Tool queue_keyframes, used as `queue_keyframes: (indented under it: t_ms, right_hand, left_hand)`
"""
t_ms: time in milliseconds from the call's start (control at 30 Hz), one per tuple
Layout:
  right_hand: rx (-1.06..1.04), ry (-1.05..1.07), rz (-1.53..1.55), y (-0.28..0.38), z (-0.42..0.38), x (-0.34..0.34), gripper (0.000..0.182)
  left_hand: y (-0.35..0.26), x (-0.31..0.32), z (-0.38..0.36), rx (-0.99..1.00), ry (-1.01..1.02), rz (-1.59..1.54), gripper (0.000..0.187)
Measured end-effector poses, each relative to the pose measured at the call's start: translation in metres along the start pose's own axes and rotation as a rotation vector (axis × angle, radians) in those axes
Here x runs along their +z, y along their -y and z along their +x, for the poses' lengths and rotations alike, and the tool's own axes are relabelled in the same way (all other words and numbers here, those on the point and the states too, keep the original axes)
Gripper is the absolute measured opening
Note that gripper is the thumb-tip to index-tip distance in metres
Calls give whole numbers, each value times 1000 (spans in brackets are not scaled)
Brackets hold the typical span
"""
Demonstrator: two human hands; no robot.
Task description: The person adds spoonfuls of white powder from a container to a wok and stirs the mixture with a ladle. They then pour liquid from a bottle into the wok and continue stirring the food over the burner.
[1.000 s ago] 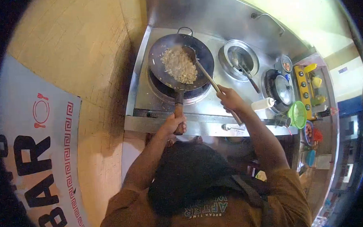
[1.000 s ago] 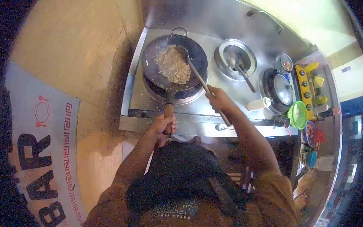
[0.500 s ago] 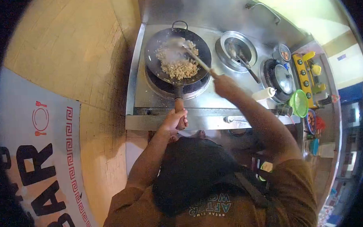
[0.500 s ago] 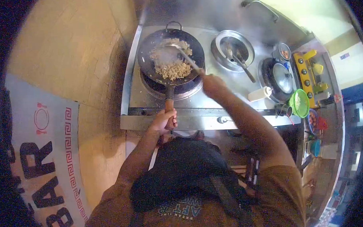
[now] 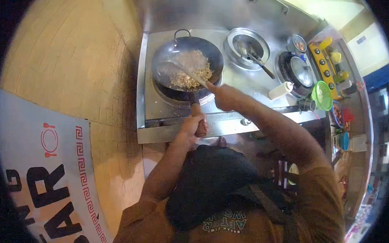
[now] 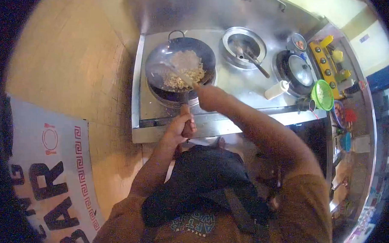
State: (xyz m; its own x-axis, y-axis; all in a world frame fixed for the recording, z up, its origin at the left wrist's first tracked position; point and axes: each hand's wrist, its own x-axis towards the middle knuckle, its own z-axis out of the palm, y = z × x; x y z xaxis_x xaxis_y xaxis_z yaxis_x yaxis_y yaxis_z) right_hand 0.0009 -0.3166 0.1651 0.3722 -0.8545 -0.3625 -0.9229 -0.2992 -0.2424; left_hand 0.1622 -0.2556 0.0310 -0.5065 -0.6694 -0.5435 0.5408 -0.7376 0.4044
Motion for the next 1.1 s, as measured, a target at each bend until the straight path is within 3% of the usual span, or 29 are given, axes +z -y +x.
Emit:
queue_keyframes:
  t_ms: [67,133,200,233,267,300,400,467,500,600,833,1000,1100]
  right_hand:
    - [-64,44,-130,8,-62,-13,64]
    - [30,101,-247,-5,-86,-13,65]
    - [123,141,-273,-23,-91,-31,65]
    - [71,112,-295,-43,-86,-28,63]
    - [13,80,-316,-43,-82,-35,61]
    - [155,32,-16,-35,-90,-46,58]
    - [53,22,100,-51,-110,-49,58]
    - [192,246,60,-24,-126,-76,65]
    - [205,255,-60,-26,-129,-65,66]
    - [258,195,-259,-37,-99,-24,68]
    - [212,-222,4,-49,-14,26,61]
    - [59,-226,139,-29,56,44,66]
    - [8,-10,-153,-24,-22,29,65]
  left_hand:
    - [5,-7,-4,-2,-16,22,11]
    - [3,1,-20,23,-47,109,10]
    - [-4,52,-61,31,-54,112,10]
    - [-4,66,-74,37,-65,108,10]
    - [-5,64,-72,40,-62,101,10]
    - [-6,60,-67,39,-60,97,10]
    - [-11,23,-33,28,17,57,11]
    - [-10,9,-18,46,70,68,11]
    - [-8,7,-18,64,79,98,11]
    - [-3,6,-22,83,53,75,11]
    - [10,-28,-5,81,37,-79,14]
    - [6,-34,0,50,80,-48,16]
    - [-9,-44,9,-22,92,80,16]
